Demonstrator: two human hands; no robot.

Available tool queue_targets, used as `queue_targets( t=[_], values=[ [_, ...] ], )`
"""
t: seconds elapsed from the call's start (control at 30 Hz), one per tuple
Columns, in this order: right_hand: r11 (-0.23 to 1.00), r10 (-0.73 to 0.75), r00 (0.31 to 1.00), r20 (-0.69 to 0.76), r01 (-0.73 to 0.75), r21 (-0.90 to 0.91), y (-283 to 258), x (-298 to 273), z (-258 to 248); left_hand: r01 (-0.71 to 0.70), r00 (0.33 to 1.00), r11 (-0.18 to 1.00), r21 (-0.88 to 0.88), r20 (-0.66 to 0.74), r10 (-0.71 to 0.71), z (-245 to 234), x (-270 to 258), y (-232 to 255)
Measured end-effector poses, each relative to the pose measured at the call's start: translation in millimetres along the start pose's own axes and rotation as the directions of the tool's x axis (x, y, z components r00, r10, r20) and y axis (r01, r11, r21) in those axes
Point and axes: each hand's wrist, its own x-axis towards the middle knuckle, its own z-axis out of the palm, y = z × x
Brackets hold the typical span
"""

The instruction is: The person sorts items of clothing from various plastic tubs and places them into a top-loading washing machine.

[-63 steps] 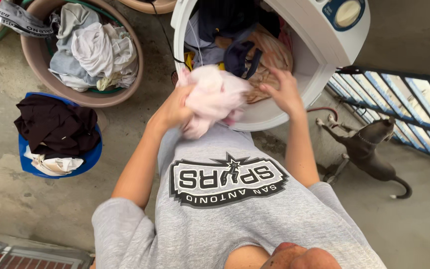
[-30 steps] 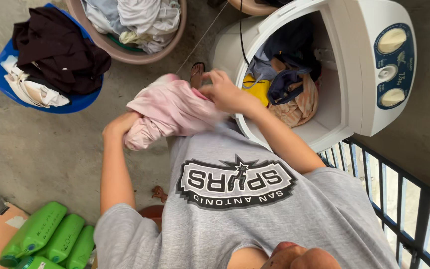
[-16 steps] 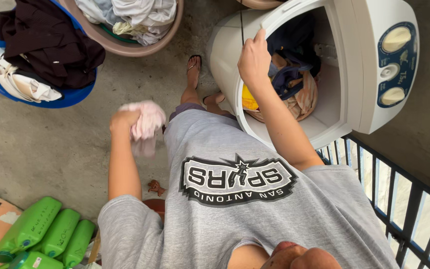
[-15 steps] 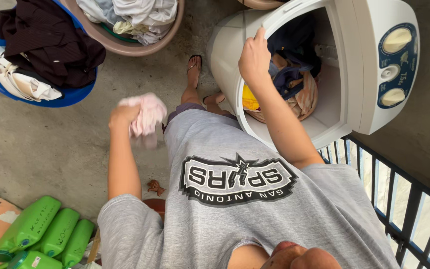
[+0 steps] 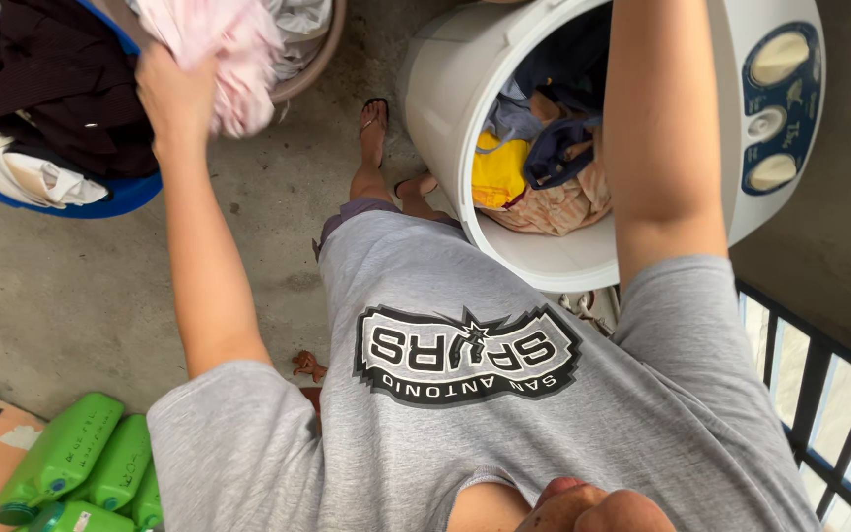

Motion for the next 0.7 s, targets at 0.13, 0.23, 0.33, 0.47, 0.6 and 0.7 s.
queue_targets(
  t=[0.13,0.23,0.33,0.47,0.6,0.7],
  values=[
    [0.995,0.057,0.995,0.078,-0.051,-0.082,19.8,-17.6,5.8,-0.175,0.975,0.982,-0.065,-0.151,0.163,22.7,53.4,-19.0],
    [0.986,0.131,0.972,0.198,-0.107,-0.124,35.0,-28.7,-4.4,-0.289,0.929,0.957,-0.020,-0.248,0.276,38.4,71.6,-13.2],
    [0.965,0.245,0.891,0.382,-0.187,-0.183,50.2,-24.6,-24.5,-0.245,0.965,0.969,0.025,-0.086,0.246,36.2,73.3,12.4],
    [0.912,0.411,0.857,0.311,-0.389,-0.134,72.9,-55.0,23.4,-0.156,0.961,0.977,-0.142,0.205,0.183,37.8,32.2,84.8],
    [0.820,0.519,0.843,-0.141,-0.445,0.359,75.5,-132.2,139.2,-0.390,0.860,0.852,-0.350,0.194,0.473,59.1,-55.4,196.7],
    [0.700,0.555,0.830,-0.047,-0.436,0.565,51.9,-185.4,124.1,-0.420,0.704,0.705,-0.571,0.285,0.651,72.6,-125.9,266.7]
  ],
)
